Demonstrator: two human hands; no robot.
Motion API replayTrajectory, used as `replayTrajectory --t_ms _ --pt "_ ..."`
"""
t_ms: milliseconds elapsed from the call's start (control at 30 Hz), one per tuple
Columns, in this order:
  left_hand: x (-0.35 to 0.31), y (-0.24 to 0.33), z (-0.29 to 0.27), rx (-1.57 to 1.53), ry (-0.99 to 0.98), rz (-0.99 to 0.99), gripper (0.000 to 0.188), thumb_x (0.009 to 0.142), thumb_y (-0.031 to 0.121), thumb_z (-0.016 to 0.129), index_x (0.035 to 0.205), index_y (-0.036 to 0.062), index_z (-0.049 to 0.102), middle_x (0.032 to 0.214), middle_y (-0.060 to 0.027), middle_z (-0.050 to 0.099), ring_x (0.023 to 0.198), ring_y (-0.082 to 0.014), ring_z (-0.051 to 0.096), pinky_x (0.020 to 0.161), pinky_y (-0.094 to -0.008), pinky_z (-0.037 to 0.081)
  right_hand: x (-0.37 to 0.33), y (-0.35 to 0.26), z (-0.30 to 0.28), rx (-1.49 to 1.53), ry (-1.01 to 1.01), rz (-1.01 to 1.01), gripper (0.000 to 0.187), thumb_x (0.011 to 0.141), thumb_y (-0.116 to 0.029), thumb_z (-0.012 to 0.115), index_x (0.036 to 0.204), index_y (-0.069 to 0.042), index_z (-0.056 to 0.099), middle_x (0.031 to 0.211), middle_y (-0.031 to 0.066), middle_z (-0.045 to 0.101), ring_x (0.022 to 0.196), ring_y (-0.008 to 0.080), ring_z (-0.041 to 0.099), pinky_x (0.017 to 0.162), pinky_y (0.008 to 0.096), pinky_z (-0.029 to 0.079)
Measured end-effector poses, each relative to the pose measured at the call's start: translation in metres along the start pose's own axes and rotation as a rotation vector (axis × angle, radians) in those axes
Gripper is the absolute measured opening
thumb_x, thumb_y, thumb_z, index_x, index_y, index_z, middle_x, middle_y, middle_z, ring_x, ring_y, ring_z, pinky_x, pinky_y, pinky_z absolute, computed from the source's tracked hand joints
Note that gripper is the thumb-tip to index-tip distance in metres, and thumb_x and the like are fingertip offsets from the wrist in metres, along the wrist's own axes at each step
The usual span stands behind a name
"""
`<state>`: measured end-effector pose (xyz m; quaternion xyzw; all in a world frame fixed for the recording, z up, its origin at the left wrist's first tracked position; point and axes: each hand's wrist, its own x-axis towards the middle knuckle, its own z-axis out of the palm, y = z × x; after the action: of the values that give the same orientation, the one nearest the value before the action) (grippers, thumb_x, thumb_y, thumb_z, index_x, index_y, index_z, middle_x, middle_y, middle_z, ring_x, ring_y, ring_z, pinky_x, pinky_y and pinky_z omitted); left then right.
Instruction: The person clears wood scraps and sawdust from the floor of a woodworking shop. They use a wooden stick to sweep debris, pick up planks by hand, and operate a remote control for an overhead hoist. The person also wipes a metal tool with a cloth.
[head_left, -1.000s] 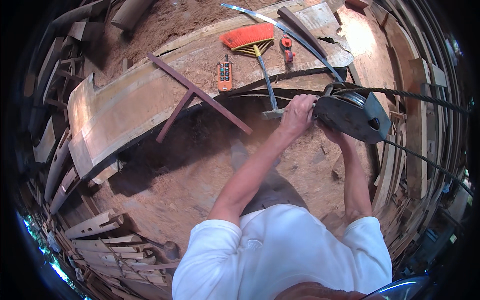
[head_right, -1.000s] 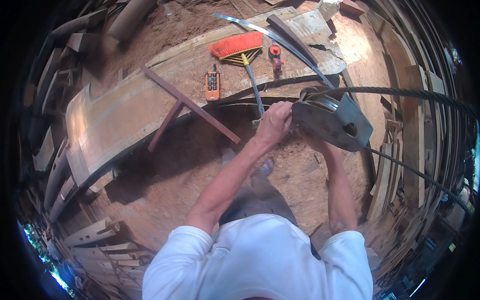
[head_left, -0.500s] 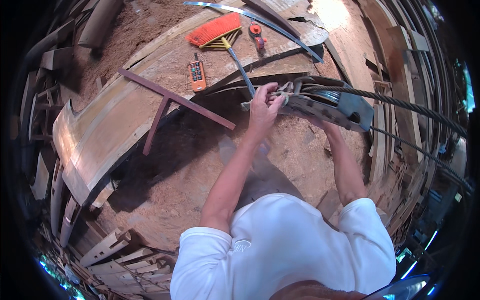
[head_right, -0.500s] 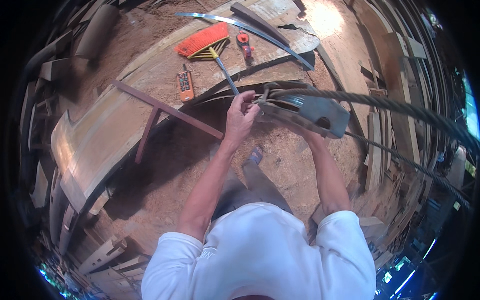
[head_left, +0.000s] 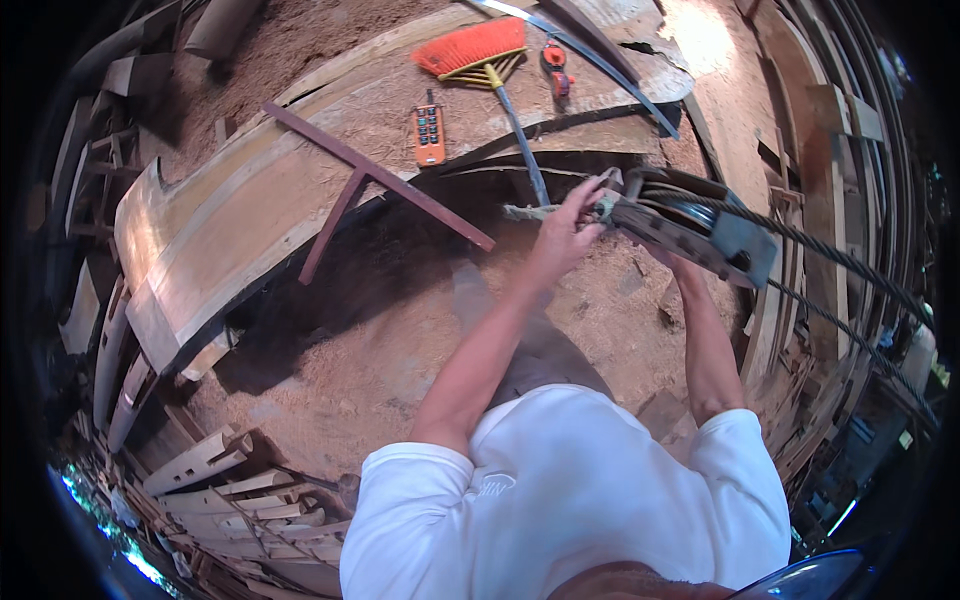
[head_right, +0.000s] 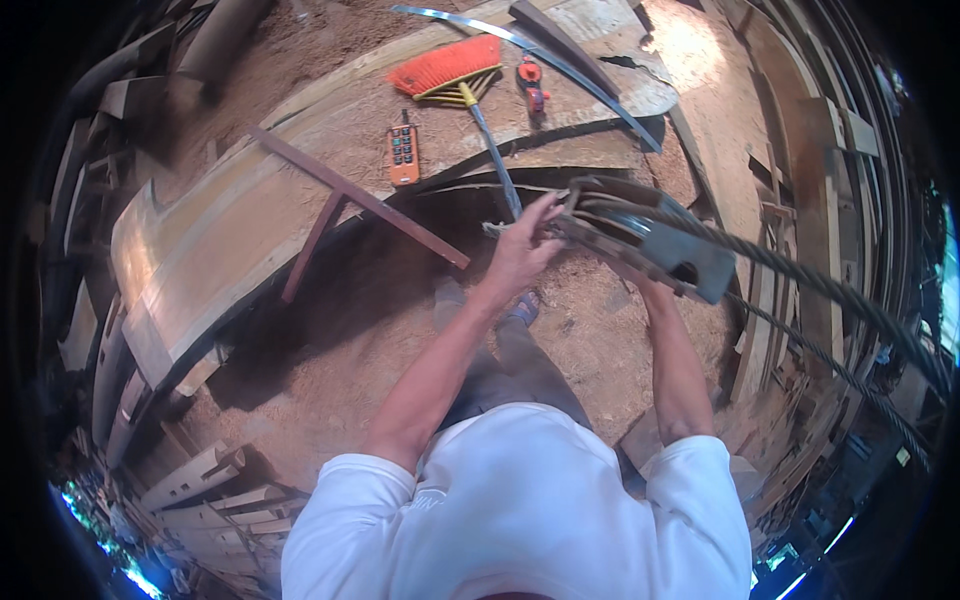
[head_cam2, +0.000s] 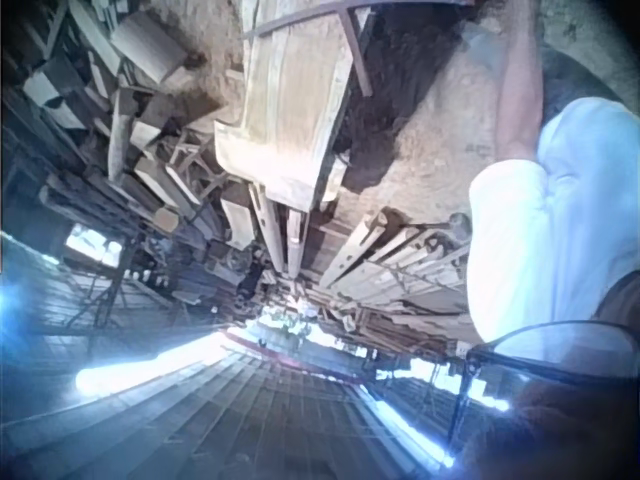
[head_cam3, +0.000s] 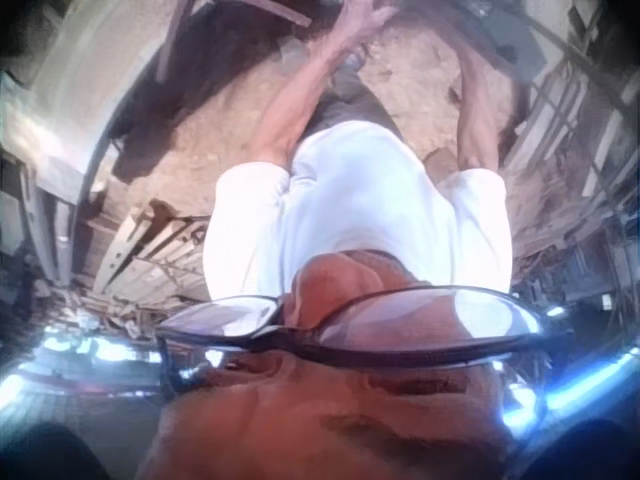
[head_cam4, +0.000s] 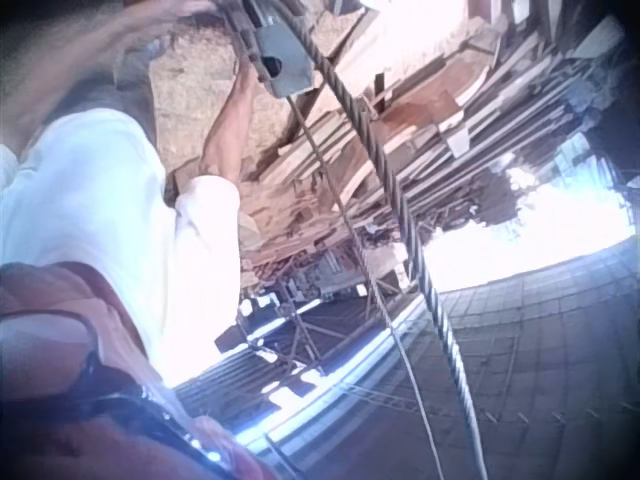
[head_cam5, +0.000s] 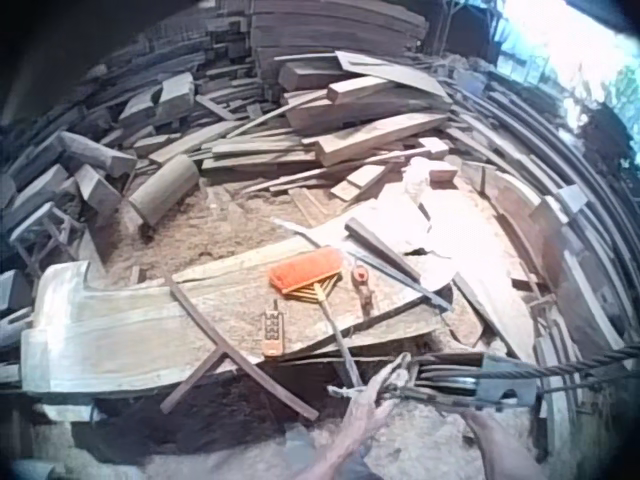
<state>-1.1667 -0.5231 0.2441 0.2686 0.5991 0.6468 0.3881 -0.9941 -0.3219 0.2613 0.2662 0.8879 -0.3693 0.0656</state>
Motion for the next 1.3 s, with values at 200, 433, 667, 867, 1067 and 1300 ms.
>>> replayTrajectory --t_ms 200,433,667,867,1067,1300 --pt "0.029 -0.036 -0.053 0.106 -0.22 -0.006 0.103 0.073 0.033 0.094 0.156 0.0029 0.041 0.153 -0.0256 0.05 0.137 -0.0381 0.055 0.116 -0.042 0.043 0.014 -0.032 0.007 0.378 0.015 -0.055 0.077 0.095 -0.019 0.077 0.161 -0.01 0.037 0.153 0.0174 0.05 0.132 0.0253 0.054 0.108 0.0371 0.047" --pt "0.096 -0.197 -0.217 1.097 0.651 -0.333 0.1 0.076 0.055 0.087 0.144 -0.0028 0.044 0.136 -0.0249 0.053 0.124 -0.0451 0.053 0.104 -0.0548 0.045 0.018 -0.066 0.025 0.443 0.095 -0.121 0.083 0.098 -0.015 0.073 0.166 -0.013 0.026 0.151 0.0191 0.048 0.126 0.0258 0.058 0.096 0.0373 0.054" --pt "0.15 -0.236 -0.25 0.982 0.522 -0.591 0.086 0.068 0.04 0.09 0.129 -0.0038 0.049 0.135 -0.0285 0.052 0.128 -0.0447 0.052 0.105 -0.0569 0.045 -0.028 -0.014 0.074 0.629 0.302 0.297 0.086 0.1 -0.033 0.072 0.165 -0.006 0.023 0.149 0.0201 0.053 0.125 0.0282 0.061 0.105 0.0389 0.05" --pt "0.102 -0.201 -0.263 0.262 0.44 -0.514 0.055 0.074 0.03 0.087 0.108 0.0005 0.056 0.09 -0.011 0.063 0.077 -0.0251 0.062 0.069 -0.0395 0.051 -0.047 -0.027 0.096 0.785 0.36 0.244 0.08 0.096 -0.031 0.078 0.155 0.001 0.035 0.142 0.0147 0.057 0.122 0.0204 0.06 0.113 0.0385 0.042" --pt "-0.053 -0.088 -0.199 -0.42 0.268 -0.291 0.042 0.096 0.026 0.074 0.126 0.0076 0.053 0.102 -0.0011 0.063 0.087 -0.0112 0.064 0.075 -0.0299 0.056 -0.066 -0.001 0.111 0.66 0.451 0.115 0.075 0.096 -0.02 0.076 0.157 -0.001 0.037 0.14 0.0128 0.055 0.119 0.0165 0.057 0.107 0.0344 0.046" --pt "-0.275 -0.081 -0.108 -0.835 0.302 -0.265 0.066 0.106 0.06 0.05 0.143 0.0055 0.053 0.106 -0.0082 0.066 0.085 -0.0197 0.063 0.076 -0.0348 0.054 -0.12 -0.001 0.104 0.76 0.215 0.235 0.081 0.097 -0.059 0.069 0.143 0.005 0.049 0.125 0.0129 0.067 0.108 0.0183 0.068 0.09 0.0334 0.058"
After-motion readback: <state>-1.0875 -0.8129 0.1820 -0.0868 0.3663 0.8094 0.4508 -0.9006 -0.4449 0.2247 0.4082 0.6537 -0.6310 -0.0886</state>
